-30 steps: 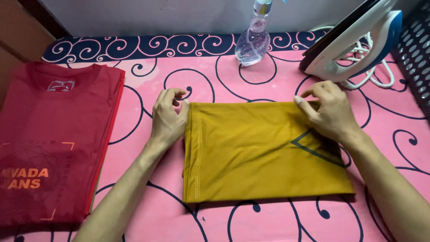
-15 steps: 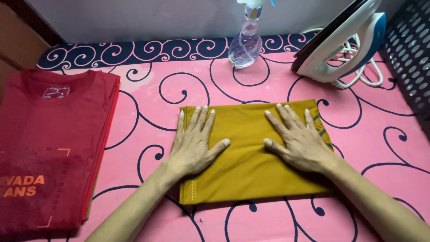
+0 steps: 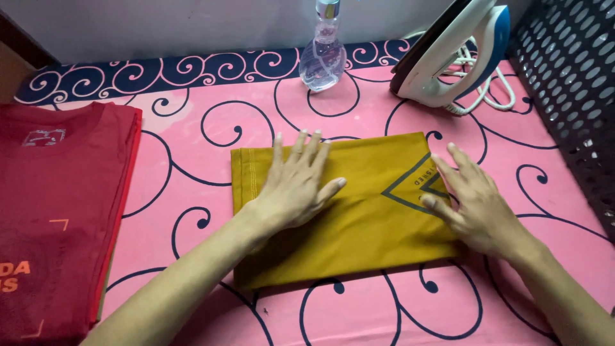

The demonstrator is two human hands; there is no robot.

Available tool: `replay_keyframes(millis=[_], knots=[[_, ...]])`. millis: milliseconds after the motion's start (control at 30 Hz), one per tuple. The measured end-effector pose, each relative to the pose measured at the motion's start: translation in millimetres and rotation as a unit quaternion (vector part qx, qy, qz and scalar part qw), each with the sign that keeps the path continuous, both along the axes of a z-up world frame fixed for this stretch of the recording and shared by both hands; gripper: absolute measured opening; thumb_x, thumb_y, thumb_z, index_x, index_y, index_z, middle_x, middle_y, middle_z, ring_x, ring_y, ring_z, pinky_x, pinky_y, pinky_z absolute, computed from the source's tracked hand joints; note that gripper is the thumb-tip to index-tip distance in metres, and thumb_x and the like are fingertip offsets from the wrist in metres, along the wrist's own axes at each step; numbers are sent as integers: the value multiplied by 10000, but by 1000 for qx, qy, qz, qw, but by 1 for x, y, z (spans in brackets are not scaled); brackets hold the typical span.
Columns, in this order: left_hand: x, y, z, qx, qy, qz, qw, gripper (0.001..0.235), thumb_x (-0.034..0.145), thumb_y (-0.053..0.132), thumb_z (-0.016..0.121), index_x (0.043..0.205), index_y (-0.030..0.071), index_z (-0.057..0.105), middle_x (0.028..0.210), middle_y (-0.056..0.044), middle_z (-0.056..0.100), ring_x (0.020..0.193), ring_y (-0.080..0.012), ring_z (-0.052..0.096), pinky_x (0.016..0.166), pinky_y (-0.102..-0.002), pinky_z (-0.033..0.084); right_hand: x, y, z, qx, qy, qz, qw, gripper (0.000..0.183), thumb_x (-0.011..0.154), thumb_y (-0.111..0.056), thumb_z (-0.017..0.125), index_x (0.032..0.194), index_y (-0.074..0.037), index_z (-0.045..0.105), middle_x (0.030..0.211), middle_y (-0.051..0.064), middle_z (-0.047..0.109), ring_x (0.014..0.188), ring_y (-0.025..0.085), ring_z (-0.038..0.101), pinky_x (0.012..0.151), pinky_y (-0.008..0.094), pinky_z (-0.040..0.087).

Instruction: Ironing a folded yellow t-shirt on a flat surface using a steam iron and a water spray bottle.

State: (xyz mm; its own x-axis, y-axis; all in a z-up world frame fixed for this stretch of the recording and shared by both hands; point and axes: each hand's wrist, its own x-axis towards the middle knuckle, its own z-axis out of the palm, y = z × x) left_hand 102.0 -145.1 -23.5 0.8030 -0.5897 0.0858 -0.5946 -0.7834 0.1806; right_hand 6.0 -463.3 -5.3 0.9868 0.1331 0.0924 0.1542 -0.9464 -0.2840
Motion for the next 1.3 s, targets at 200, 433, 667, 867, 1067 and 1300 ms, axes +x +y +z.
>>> replay_keyframes(millis=[200,433,667,867,1067,1300], knots=[[27,-109,-30,-23,-76,-171,982,641,1056,489,314,1552,87,372,1667,-171,290,1557,-359,214,1208,-664,152,-43,-5,-16,-22,-37,122,992,977,837,-545,681,1596,-70,292,1693,217,217,1555,384,212,1224,504,186],[43,-164,-37,-10,32,-205,978,673,1052,499,222,1600,114,277,1709,-91,213,1575,-297,172,1204,-662,115,-67,-15,-39,-166,-7,121,979,1063,934,-715,503,1643,-34,98,1713,164,107,1575,313,69,1206,551,20],[48,-174,-54,-69,-57,-194,977,633,1007,495,468,1463,56,459,1568,-142,459,1471,-319,380,1128,-671,293,-56,1,0,-145,-75,53,985,697,867,-627,599,1335,-110,600,1519,132,537,1368,308,523,1179,550,328],[42,-159,-53,-96,-74,-207,971,457,1004,334,451,1382,81,497,1519,-133,485,1430,-311,425,1123,-681,328,-7,8,-19,-69,-82,128,986,702,998,-436,511,1514,29,406,1572,275,427,1442,388,429,1168,507,323],[43,-158,-51,-28,-12,-200,979,643,1032,408,293,1592,92,307,1697,-97,261,1565,-280,237,1197,-647,187,-13,3,-41,-143,-4,56,988,883,993,-630,381,1618,-34,197,1691,182,206,1560,324,176,1205,549,144],[53,-166,-49,-81,-30,-192,978,535,967,386,384,1402,86,468,1531,-100,453,1400,-280,415,1054,-577,326,-43,-9,-20,-112,-21,74,991,923,882,-626,575,1564,-52,337,1626,178,366,1481,319,361,1177,490,279]])
